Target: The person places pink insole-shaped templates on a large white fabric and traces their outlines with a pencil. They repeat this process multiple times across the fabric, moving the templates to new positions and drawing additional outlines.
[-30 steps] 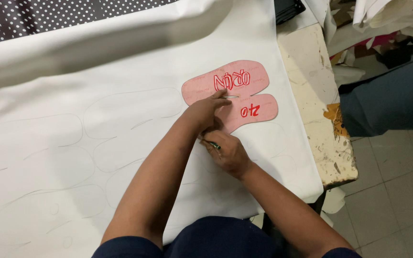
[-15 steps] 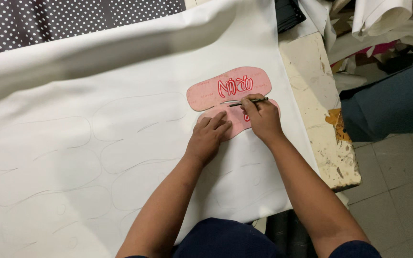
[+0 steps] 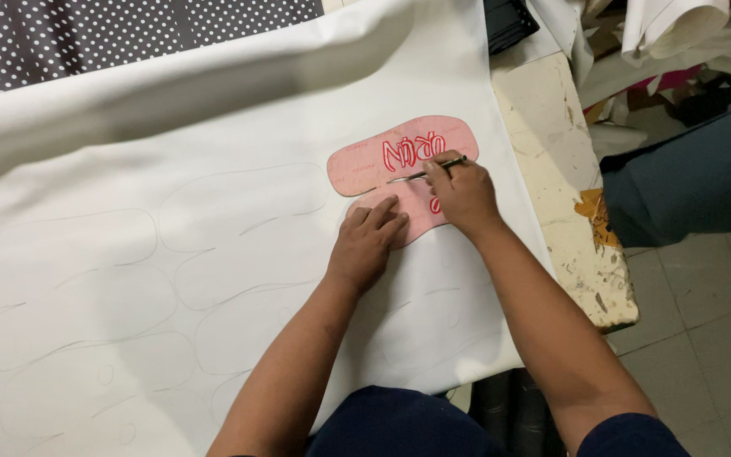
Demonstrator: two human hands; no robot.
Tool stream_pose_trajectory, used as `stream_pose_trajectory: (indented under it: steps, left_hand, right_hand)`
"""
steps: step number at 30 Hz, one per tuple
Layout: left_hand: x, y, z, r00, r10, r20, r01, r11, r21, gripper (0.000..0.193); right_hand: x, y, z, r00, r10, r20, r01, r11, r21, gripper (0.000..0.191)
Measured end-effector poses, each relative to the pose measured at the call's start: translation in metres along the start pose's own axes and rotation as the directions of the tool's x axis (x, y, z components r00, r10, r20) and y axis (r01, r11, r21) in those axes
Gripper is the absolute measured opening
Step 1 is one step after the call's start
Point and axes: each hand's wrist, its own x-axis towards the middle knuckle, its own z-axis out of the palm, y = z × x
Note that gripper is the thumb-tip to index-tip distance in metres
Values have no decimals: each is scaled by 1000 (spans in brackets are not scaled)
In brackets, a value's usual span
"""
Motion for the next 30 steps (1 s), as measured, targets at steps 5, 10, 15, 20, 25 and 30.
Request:
stream_pose_trajectory:
  steps: [5,10,15,20,25,30]
  left_hand:
    - [-1,1,1,999,-20,28,20,1000,-11,35]
    - [0,-3,3,999,-16,39,17,1000,-23,36]
    - [1,-3,2,994,-33,104,41,997,-69,41]
    - [-17,25,-2,916,-385,-110,385,923,-23,45]
    - [-27,45,-4,802,-594,-68,567,792,-229,52]
    - [-69,60,-8,851,-525,7,520,840,-154,50]
  right_hand:
    - [-4,-6,-2,950,-286,-123,237,920,-311,20]
    - [-9,-3,26,958,-284,-48,287,952,101,20]
    - [-22,39,-8,978,134,-161,-46,886,462,26]
    - [-96,91,-49,885,463,47,-465,884,56,30]
    - [-155,118,-46,963,-268,34,269,938,-217,45]
    - [-153,128,-65,920,366,144,-389,901,195,50]
